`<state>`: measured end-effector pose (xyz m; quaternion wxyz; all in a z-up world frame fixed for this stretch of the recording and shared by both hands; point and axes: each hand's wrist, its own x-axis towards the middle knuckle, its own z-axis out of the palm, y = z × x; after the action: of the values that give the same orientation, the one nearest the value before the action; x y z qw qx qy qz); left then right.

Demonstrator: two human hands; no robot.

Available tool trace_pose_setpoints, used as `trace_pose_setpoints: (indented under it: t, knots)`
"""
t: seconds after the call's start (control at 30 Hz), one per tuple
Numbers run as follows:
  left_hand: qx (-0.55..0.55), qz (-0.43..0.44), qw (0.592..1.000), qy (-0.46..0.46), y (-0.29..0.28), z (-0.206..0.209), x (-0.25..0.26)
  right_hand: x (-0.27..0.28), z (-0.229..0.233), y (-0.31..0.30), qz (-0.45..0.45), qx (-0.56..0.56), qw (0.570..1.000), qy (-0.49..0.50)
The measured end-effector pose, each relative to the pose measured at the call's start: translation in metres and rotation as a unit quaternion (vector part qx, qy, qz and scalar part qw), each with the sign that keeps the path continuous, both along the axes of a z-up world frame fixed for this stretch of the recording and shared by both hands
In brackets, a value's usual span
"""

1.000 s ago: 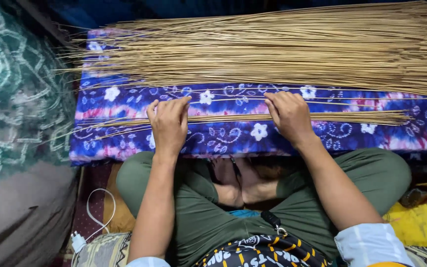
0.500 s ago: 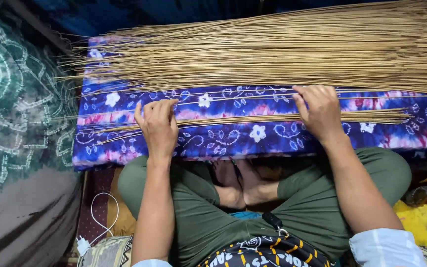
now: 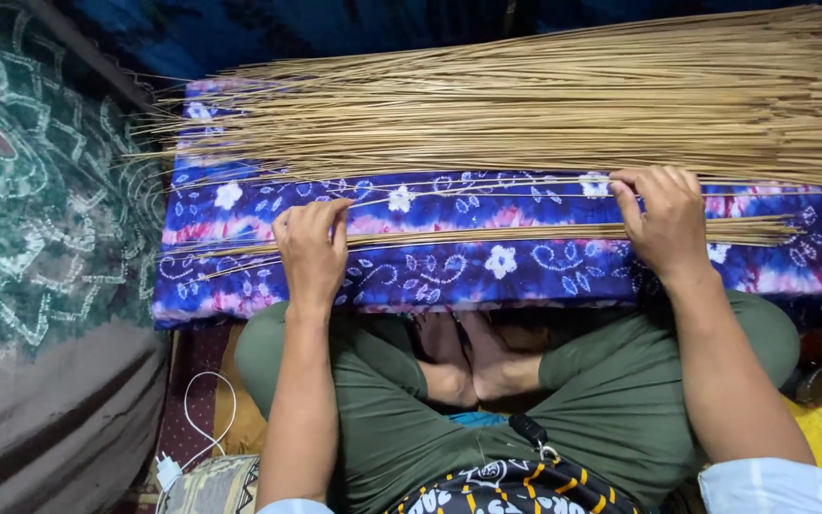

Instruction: Bundling and tying thin wooden sticks together using thread while sitting on the floor.

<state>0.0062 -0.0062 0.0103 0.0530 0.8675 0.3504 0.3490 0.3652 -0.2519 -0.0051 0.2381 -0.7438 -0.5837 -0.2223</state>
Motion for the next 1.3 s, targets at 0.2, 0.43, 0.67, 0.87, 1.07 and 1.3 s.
trace_pose_setpoints:
  t: [0.2, 0.43, 0.67, 0.87, 1.07, 1.3]
  knots:
    - [0.009, 0.042, 0.999, 0.004, 0.010, -0.011, -0.006, 0.003, 0.001, -0.008, -0.015, 0.010, 1.000, -0.011]
    - [0.010, 0.026, 1.000, -0.006, 0.004, -0.004, -0.002, 0.013, -0.012, -0.014, -0.038, -0.008, 0.999, -0.006]
    - [0.017, 0.066, 0.998, -0.017, 0.009, -0.004, -0.007, 0.024, -0.012, -0.028, -0.082, -0.008, 0.996, -0.019]
    - [0.007, 0.078, 0.997, -0.014, 0.012, -0.009, -0.006, 0.036, -0.028, -0.035, -0.123, -0.038, 0.992, 0.007]
    - [0.041, 0.027, 0.997, 0.061, 0.016, -0.005, -0.017, 0.058, -0.030, -0.057, -0.113, -0.068, 0.991, -0.020]
    - [0.082, -0.018, 0.991, 0.100, 0.022, -0.002, -0.021, 0.071, -0.032, -0.074, -0.117, -0.114, 0.984, -0.064]
